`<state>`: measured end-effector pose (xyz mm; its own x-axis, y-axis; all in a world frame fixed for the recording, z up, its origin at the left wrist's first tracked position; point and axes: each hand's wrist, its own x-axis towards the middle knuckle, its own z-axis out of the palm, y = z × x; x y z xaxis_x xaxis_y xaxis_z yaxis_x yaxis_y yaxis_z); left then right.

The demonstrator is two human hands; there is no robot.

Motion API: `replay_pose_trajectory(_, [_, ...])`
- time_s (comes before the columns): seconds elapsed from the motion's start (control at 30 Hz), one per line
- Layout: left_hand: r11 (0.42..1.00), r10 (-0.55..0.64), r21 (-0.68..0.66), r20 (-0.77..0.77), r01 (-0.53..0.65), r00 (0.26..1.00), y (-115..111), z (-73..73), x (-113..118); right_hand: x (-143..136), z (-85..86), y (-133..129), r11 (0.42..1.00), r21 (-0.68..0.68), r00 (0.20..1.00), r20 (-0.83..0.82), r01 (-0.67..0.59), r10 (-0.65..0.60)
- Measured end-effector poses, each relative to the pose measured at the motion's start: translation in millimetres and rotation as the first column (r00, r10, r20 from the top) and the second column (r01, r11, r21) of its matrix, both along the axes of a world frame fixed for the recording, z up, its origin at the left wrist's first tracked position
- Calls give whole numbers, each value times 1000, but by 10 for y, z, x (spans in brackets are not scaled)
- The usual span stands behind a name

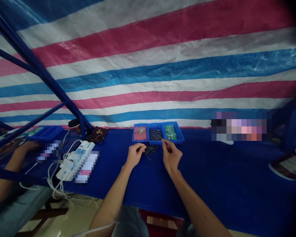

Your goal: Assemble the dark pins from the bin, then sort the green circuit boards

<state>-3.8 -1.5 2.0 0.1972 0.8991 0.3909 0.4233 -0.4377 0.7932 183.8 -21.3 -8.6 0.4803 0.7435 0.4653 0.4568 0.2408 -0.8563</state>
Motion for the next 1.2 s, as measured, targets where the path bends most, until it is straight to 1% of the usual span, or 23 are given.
replay_pose_trajectory(0.07, [1000, 5, -5, -1, -5, 1000, 2, -2, -1, 17, 3, 54, 992, -121, 998, 54, 38, -31])
replay_pose_trajectory(0.13, [1000, 14, -5, -1, -14, 1000, 4, -5, -2, 41, 4, 87, 982, -189, 993, 117, 3, 20])
replay_pose_trajectory(0.2, [1000, 21, -2, -3, -21, 1000, 5, -6, 0, 64, 3, 78, 982, -174, 984, 152, -66, 93])
replay_pose_trajectory(0.27, [1000, 21, -2, -8, -21, 1000, 5, -6, 2, 80, 2, 30, 974, -149, 962, 189, -169, 195])
replay_pose_trajectory(0.33, [1000, 19, -4, -15, -19, 1000, 5, -5, 1, 87, 6, -31, 938, -171, 908, 248, -302, 337])
replay_pose_trajectory(0.4, [1000, 20, -6, -15, -20, 1000, 6, -3, -1, 82, 15, -82, 875, -241, 818, 318, -419, 479])
replay_pose_trajectory(0.47, [1000, 25, -5, -10, -25, 1000, 7, -1, -4, 62, 25, -112, 820, -323, 730, 379, -472, 569])
replay_pose_trajectory(0.5, [1000, 27, -2, -7, -27, 1000, 7, 0, -5, 48, 29, -119, 803, -355, 697, 404, -478, 593])
replay_pose_trajectory(0.57, [1000, 29, 2, -5, -29, 1000, 7, -1, -5, 18, 29, -122, 791, -390, 658, 442, -472, 610])
replay_pose_trajectory(0.73, [1000, 9, -1, -28, -9, 1000, 6, -9, -4, -29, -2, -96, 796, -424, 612, 511, -431, 604])
replay_pose_trajectory(0.83, [1000, -6, 1, -43, 6, 999, 9, -17, -3, -40, -18, -84, 788, -452, 583, 532, -418, 614])
replay_pose_trajectory(1.2, [1000, -22, 2, -56, 23, 998, 7, -15, 3, -38, -36, -87, 781, -463, 568, 537, -420, 624])
